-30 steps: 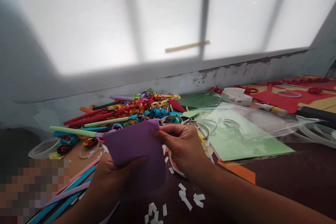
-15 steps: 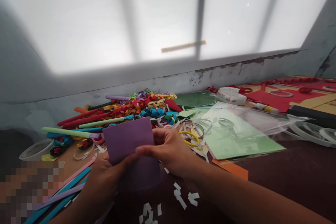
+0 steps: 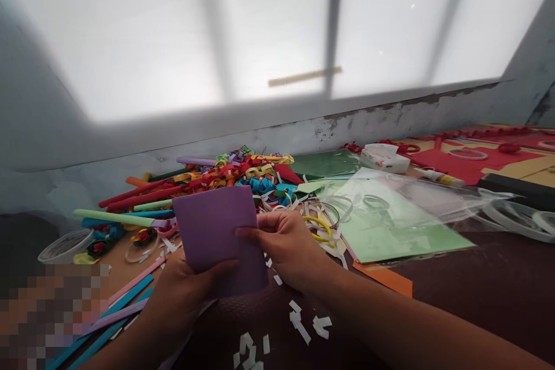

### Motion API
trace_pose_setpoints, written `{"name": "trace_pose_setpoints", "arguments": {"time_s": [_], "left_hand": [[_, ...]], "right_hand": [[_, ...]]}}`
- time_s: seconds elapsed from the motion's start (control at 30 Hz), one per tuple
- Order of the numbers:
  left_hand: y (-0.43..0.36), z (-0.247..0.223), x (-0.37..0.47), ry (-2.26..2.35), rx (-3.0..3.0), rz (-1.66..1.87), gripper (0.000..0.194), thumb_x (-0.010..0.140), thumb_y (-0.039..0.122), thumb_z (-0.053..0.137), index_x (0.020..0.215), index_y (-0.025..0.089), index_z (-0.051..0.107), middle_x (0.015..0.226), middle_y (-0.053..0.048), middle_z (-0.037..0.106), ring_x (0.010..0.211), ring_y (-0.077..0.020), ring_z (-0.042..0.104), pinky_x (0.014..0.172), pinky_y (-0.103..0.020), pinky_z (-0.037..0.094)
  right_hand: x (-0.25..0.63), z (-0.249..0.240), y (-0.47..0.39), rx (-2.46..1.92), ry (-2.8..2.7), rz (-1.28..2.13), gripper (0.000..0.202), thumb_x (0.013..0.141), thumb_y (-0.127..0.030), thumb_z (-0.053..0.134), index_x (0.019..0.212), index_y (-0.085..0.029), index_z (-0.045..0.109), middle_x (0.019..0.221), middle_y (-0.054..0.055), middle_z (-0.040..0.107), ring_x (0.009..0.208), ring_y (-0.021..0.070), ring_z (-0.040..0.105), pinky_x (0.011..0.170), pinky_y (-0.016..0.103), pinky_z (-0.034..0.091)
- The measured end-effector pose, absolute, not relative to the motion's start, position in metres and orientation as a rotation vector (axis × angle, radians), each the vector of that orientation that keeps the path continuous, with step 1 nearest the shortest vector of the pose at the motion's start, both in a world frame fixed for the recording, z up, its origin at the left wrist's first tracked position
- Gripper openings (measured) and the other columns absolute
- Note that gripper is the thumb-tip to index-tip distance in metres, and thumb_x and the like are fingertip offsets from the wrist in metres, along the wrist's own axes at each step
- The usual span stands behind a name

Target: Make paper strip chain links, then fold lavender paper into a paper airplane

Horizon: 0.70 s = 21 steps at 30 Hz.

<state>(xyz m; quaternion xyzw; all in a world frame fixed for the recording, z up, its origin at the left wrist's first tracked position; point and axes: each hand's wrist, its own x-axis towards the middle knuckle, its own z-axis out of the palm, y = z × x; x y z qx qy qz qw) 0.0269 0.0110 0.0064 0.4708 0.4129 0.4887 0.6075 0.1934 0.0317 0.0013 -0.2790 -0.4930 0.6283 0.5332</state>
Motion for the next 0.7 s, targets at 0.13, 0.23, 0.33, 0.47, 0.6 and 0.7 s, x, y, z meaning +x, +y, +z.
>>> {"name": "trace_pose_setpoints", "arguments": {"time_s": [0.13,0.23,0.33,0.47,0.6,0.7], "left_hand": [[0.013,0.004,0.024,1.000,1.147,1.062,0.037,0.063,0.029,0.089,0.096,0.014,0.079,0.085,-0.009,0.081,0.080,-0.0285,0.076,0.072,-0.035,0.061],[0.013,-0.001,0.023,1.028,1.247,0.968,0.031,0.067,0.032,0.087,0.091,0.015,0.080,0.086,-0.009,0.081,0.080,-0.0275,0.076,0.072,-0.033,0.060],[0.013,-0.005,0.024,1.045,1.302,0.926,0.031,0.067,0.034,0.086,0.091,0.015,0.080,0.093,-0.010,0.081,0.082,-0.0275,0.076,0.072,-0.033,0.060],[0.011,-0.002,0.027,1.066,1.165,1.047,0.036,0.062,0.033,0.089,0.091,0.014,0.078,0.088,-0.009,0.081,0.085,-0.0314,0.077,0.072,-0.036,0.061],[0.011,0.002,0.026,1.083,1.147,1.125,0.038,0.065,0.031,0.088,0.097,0.013,0.077,0.085,-0.009,0.081,0.074,-0.0276,0.076,0.065,-0.034,0.061],[0.011,0.001,0.025,1.083,1.160,1.131,0.032,0.067,0.032,0.087,0.090,0.012,0.077,0.080,-0.009,0.080,0.068,-0.0245,0.074,0.066,-0.034,0.061]], "right_hand": [[0.197,0.011,0.031,-0.728,-1.074,1.388,0.036,0.062,-0.047,0.091,0.079,-0.017,0.081,0.070,0.004,0.075,0.060,0.0153,0.066,0.065,0.030,0.053],[0.206,0.021,0.037,-0.784,-0.969,1.250,0.036,0.061,-0.047,0.092,0.076,-0.017,0.079,0.068,0.004,0.075,0.062,0.0155,0.068,0.061,0.027,0.053],[0.217,0.026,0.047,-0.751,-0.817,1.104,0.037,0.056,-0.047,0.094,0.073,-0.018,0.078,0.070,0.004,0.076,0.066,0.0155,0.071,0.068,0.027,0.057],[0.221,0.022,0.051,-0.729,-0.909,1.160,0.039,0.058,-0.049,0.092,0.079,-0.018,0.079,0.074,0.004,0.077,0.070,0.0164,0.071,0.076,0.032,0.057],[0.210,0.018,0.041,-0.829,-1.184,1.299,0.034,0.058,-0.044,0.093,0.074,-0.017,0.080,0.066,0.003,0.072,0.065,0.0172,0.067,0.067,0.031,0.054],[0.202,0.021,0.035,-0.813,-1.175,1.306,0.029,0.058,-0.042,0.092,0.066,-0.019,0.078,0.056,0.000,0.066,0.061,0.0169,0.064,0.064,0.031,0.052]]}}
